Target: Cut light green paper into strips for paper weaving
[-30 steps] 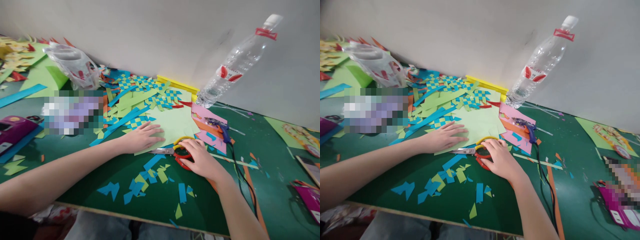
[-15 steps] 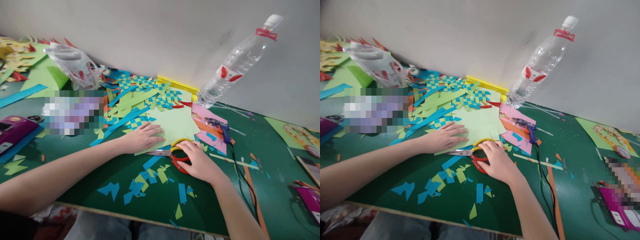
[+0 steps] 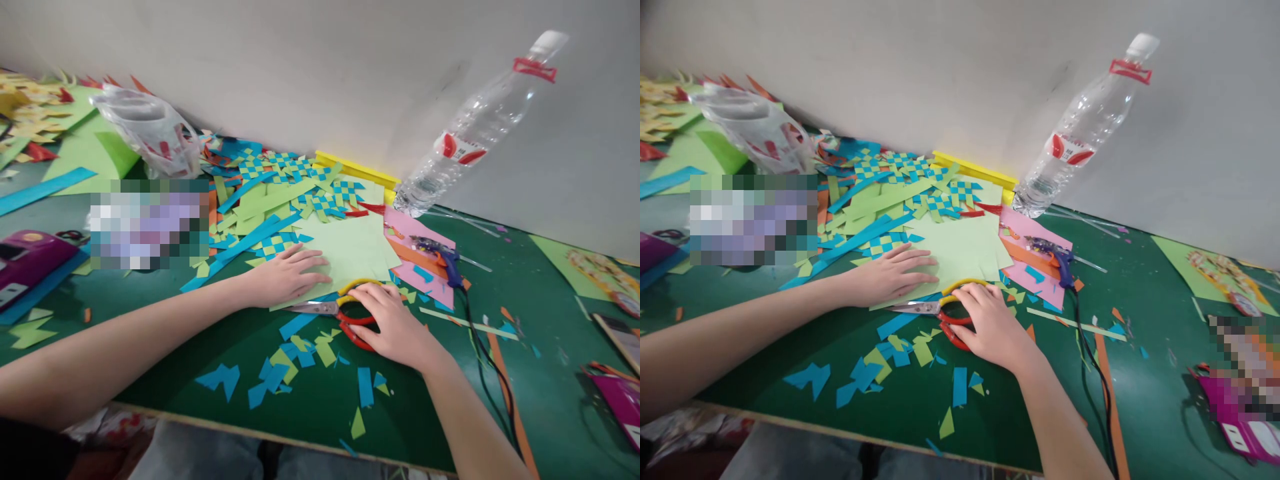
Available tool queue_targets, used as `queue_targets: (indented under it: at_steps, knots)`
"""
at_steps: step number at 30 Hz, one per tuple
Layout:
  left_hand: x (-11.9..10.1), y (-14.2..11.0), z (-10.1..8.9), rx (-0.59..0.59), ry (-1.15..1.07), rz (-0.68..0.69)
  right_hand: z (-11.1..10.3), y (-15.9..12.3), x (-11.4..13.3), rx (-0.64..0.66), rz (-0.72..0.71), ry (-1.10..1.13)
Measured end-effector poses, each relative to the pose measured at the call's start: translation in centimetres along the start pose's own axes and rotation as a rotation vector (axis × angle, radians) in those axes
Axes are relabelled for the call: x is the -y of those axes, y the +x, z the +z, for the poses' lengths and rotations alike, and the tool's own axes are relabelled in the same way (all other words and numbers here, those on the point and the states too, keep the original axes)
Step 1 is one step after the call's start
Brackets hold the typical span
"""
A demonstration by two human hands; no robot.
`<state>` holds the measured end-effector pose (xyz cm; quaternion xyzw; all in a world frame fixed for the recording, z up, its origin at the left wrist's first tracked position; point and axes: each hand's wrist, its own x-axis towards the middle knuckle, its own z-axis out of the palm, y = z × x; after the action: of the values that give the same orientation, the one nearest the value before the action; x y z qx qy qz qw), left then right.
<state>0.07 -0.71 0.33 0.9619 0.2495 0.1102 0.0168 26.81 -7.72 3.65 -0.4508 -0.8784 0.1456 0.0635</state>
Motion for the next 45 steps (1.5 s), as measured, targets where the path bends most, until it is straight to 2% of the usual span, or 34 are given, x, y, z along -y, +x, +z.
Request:
queue_targets:
  at_steps: [13, 27, 35, 39, 42, 45]
  knots:
    - [0.2, 0.0, 0.7, -0.064, 0.0, 0.012, 0.3, 0.3, 1.2, -0.033, -0.021, -0.008]
    - [0.3, 0.0, 0.2, -0.02, -0.016, 0.014, 0.3, 0.3, 1.7, -0.011, -0.057, 0.006]
    - [0.5, -0.1, 0.2, -0.029, -0.056, 0.001, -0.3, -0.2, 0.7, 0.028, -0.069, 0.157]
    - [0.9, -0.4, 0.1, -0.086, -0.072, -0.027, -0.7, -0.6, -1.2, -0.103, 0.012, 0.214]
    - [1.4, -0.6, -0.2, -0.118, -0.045, -0.032, -0.9, -0.6, -2.4, -0.311, 0.055, 0.222]
    - [1.7, -0.8, -0.6, -0.108, -0.009, -0.017, -0.6, -0.3, -3.2, -0.535, 0.164, 0.144]
